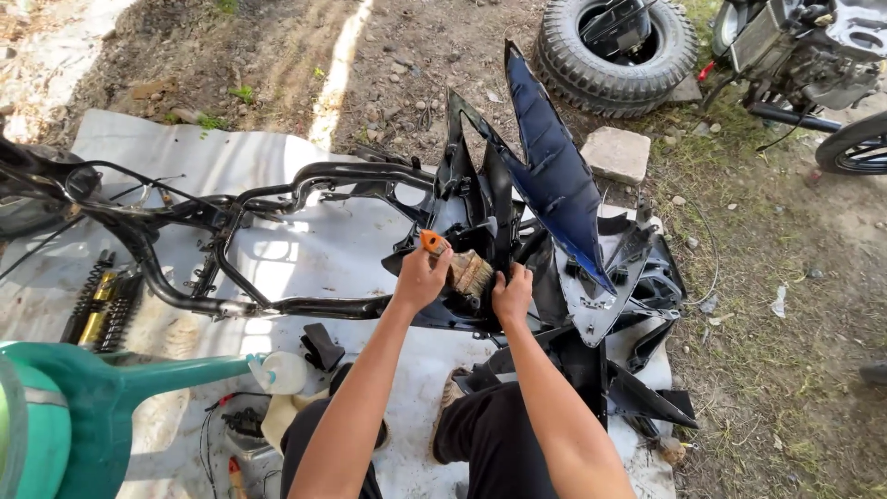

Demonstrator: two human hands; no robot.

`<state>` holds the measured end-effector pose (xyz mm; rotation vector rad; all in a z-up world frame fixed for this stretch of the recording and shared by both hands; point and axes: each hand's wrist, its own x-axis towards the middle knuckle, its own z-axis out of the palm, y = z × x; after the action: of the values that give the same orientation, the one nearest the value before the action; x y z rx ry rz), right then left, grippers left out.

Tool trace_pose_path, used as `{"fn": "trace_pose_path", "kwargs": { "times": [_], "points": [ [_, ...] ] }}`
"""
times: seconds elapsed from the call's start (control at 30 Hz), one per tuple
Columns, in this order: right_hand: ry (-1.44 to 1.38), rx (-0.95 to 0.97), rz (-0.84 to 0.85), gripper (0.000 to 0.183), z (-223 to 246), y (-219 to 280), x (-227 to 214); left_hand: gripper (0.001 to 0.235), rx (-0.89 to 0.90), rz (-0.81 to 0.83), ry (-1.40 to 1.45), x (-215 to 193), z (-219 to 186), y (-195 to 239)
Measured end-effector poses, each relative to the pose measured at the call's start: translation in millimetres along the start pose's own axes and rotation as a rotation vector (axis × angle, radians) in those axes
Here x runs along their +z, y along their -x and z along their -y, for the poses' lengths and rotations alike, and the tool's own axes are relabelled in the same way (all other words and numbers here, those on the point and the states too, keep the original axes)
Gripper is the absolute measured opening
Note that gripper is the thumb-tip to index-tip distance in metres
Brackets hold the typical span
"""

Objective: The person cleans a black motorcycle body part using a brush and water from a green basin. They scrub the surface of the part, dip the brush into the water, and continue cleaning different sections of the motorcycle component.

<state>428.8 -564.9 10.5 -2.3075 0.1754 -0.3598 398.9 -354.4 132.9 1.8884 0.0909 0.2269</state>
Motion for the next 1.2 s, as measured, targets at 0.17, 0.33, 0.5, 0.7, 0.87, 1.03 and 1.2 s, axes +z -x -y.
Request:
{"fn": "trace_pose_path", "kwargs": {
  "times": [0.17,0.33,0.5,0.7,0.87,1.03,1.2],
  "points": [
    [-0.015,-0.045,-0.016,0.035,-22.2,-0.6,18.4,0.026,0.045,-0.117,0.143,2.9,27.5,8.0],
    [-0.016,0.01,-0.018,0.045,-20.6,1.2,17.3,0.029,0.109,-0.098,0.1,2.3,13.0,17.4],
    [-0.045,0.051,0.079,0.059,-20.6,1.0,16.1,0.026,-0.007,0.016,-0.006,-3.2,13.2,19.4],
    [0.032,0.173,0.109,0.049,-16.5,-2.2,17.5,0.023,0.025,-0.218,0.313,3.5,10.2,3.2],
    [-0.497,0.627,-0.016,0.048,-25.4,-17.6,36.9,0.023,0.088,-0.11,0.153,19.9,-6.3,-0.3],
    [-0.498,0.623,-0.069,0.042,-62.7,-19.5,64.9,0.021,0.115,0.007,-0.123,13.0,-26.3,-0.3],
    [-1.125,0.656,-0.111,0.03,-84.8,-24.9,79.0,0.02,0.18,0.165,-0.188,-1.3,-70.5,16.0]
  ]
}}
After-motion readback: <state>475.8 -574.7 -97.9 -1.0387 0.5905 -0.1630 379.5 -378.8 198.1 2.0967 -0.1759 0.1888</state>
